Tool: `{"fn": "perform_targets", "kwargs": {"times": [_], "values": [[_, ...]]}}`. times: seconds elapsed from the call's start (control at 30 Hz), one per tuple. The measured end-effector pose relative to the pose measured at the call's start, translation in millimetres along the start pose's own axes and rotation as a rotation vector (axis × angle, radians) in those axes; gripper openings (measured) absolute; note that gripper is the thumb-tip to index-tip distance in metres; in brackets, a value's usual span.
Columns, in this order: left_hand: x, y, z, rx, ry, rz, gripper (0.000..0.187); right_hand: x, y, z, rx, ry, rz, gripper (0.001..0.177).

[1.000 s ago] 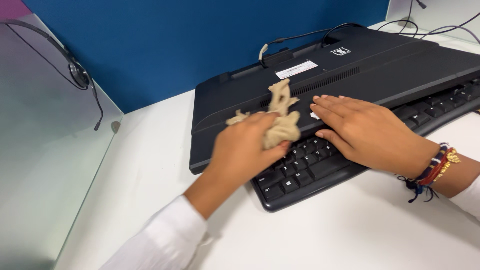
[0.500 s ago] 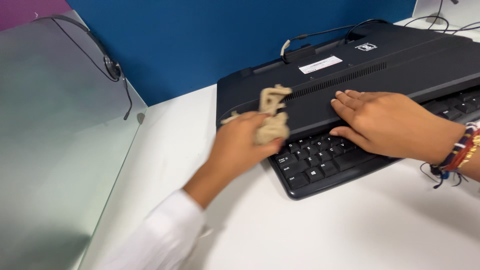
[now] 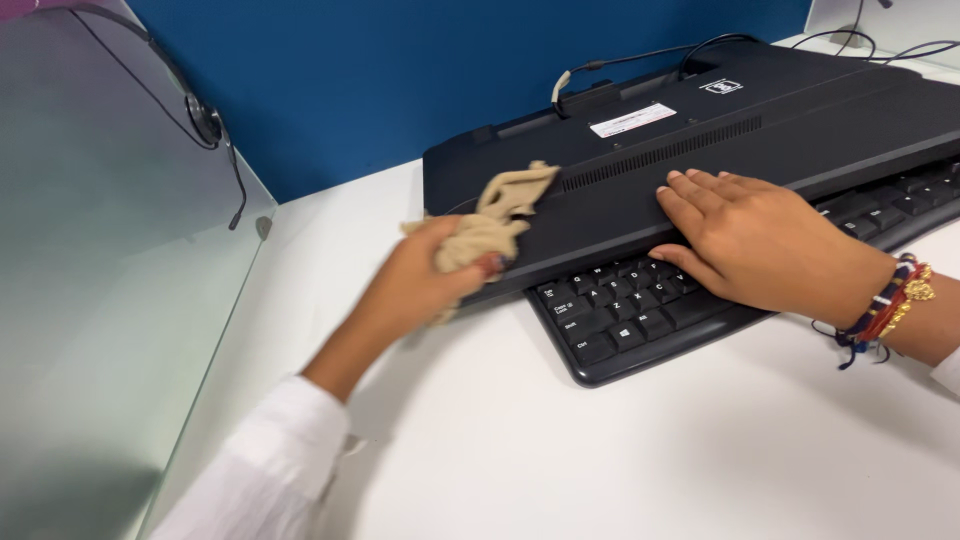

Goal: The person wipes the back of a computer monitor with a cloth, moving it across the surface while holding the monitor steady on a desk next to a keyboard.

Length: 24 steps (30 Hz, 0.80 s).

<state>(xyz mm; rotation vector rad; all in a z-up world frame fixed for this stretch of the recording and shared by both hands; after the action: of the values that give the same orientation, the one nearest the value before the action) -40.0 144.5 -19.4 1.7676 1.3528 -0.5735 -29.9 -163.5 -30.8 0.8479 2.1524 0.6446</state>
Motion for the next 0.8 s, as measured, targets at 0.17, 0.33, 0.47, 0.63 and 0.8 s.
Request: {"fn": "perform_targets", "kwargs": {"times": [0.17, 0.33, 0.47, 0.63, 0.8], "values": [[7.3, -11.1, -26.3, -0.041, 0.111, -0.170, 0.048, -1.3, 9.5, 3.7, 0.096, -0.057, -0.067, 0.065], [-9.0, -4.6, -5.1, -0.106, 0.441, 0.080, 0.052, 0.9, 17.8, -0.6, 0.226, -0.089, -0.061, 0.067], [-20.7, 22.2, 30.3, 0.051, 0.492, 0.244, 0.052, 4.6, 24.1, -3.4, 0.354, -0.101, -0.031, 0.070], [-25.2, 50.2, 58.6, 0.096, 0.384, 0.285, 0.049, 5.7, 23.4, -5.7, 0.403, -0.121, -0.023, 0.075], [10.1, 48.7, 32.7, 0.077, 0.216, 0.331, 0.036, 5.0, 20.3, -8.2, 0.191, -0.109, -0.097, 0.074]]}}
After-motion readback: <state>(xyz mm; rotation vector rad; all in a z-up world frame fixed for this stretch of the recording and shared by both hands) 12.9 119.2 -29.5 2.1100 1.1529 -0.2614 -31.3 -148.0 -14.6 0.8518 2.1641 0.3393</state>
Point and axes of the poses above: each hand's wrist, its own y-axis towards the middle knuckle, its own z-axis out of the palm, x = y × z, the point moved 3 cm from there along y, towards the middle knuckle, and after that the axes turned 9 degrees about -x, right-handed, at the moved point
